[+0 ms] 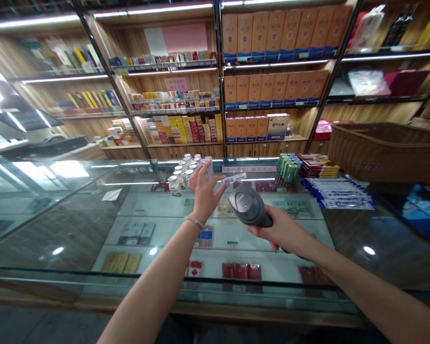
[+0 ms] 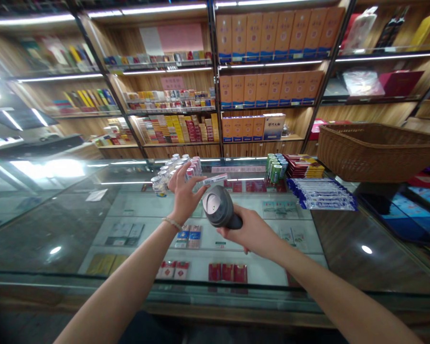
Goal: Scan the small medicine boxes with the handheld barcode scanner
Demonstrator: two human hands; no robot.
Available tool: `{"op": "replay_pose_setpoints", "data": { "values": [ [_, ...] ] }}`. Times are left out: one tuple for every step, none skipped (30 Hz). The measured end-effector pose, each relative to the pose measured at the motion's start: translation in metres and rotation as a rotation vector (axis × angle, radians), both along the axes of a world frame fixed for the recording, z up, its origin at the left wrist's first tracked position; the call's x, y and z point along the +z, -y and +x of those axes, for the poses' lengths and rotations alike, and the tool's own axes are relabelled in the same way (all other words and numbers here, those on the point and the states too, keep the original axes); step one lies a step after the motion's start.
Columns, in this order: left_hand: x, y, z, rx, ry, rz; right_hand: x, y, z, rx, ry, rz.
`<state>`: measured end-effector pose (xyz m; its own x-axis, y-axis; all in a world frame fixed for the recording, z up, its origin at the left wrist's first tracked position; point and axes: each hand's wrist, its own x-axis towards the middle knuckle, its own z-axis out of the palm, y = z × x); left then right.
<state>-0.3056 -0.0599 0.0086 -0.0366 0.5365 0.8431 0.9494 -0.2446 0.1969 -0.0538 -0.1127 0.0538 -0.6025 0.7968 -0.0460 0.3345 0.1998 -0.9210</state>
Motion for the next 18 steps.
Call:
{"op": "replay_pose_setpoints", "data": {
  "values": [
    [0.0003, 0.0004, -0.0002, -0.003, -0.003, 0.002, -0.0002, -0.0001, -0.0001, -0.004, -0.001, -0.005],
    [0.0006, 0.0006, -0.0004, -0.004, -0.006, 0.003, -0.0006, -0.0003, -0.0001, -0.007, -0.004, -0.008],
    [0.0007, 0.0008, -0.0006, -0.004, -0.007, 0.004, -0.0012, -0.0005, 0.0, -0.01, -0.006, -0.009],
    [0.0007, 0.0008, -0.0007, -0.003, -0.006, 0.004, -0.002, -0.0008, 0.0002, -0.011, -0.01, -0.009],
    [0.0006, 0.0007, -0.0008, -0.003, -0.004, 0.002, -0.0028, -0.001, 0.0005, -0.016, -0.016, -0.006],
    [0.0005, 0.0006, -0.0009, -0.003, -0.001, -0.001, -0.0035, -0.0011, 0.0008, -0.02, -0.021, -0.004],
    [0.0004, 0.0005, -0.0009, -0.003, 0.001, -0.003, -0.0041, -0.0013, 0.001, -0.025, -0.023, -0.001],
    [0.0002, 0.0004, -0.0009, -0.003, 0.004, -0.004, -0.0045, -0.0013, 0.0012, -0.029, -0.024, 0.002],
    [0.0001, 0.0004, -0.0009, -0.002, 0.005, -0.005, -0.0046, -0.0014, 0.0013, -0.032, -0.023, 0.004],
    [0.0001, 0.0005, -0.0009, -0.001, 0.007, -0.005, -0.0044, -0.0014, 0.0012, -0.035, -0.018, 0.004],
    [0.0001, 0.0006, -0.0009, -0.002, 0.008, -0.007, -0.0041, -0.0015, 0.0011, -0.035, -0.012, 0.003],
    [0.0001, 0.0008, -0.0009, -0.004, 0.009, -0.01, -0.0038, -0.0017, 0.0008, -0.034, -0.006, 0.003],
    [0.0001, 0.0009, -0.001, -0.009, 0.01, -0.014, -0.0037, -0.002, 0.0006, -0.03, 0.0, 0.006],
    [0.0001, 0.001, -0.001, -0.012, 0.011, -0.017, -0.0038, -0.0026, 0.0004, -0.027, 0.006, 0.017],
    [0.0001, 0.0009, -0.0011, -0.014, 0.013, -0.019, -0.0043, -0.0035, 0.0003, -0.029, 0.015, 0.039],
    [0.0, 0.0008, -0.0012, -0.016, 0.014, -0.017, -0.0051, -0.0046, 0.0003, -0.034, 0.029, 0.075],
    [-0.0002, 0.0006, -0.0013, -0.015, 0.016, -0.013, -0.006, -0.0059, 0.0006, -0.044, 0.049, 0.125],
    [-0.0004, 0.0003, -0.0015, -0.014, 0.017, -0.008, -0.007, -0.0074, 0.001, -0.059, 0.078, 0.185]
  ]
}}
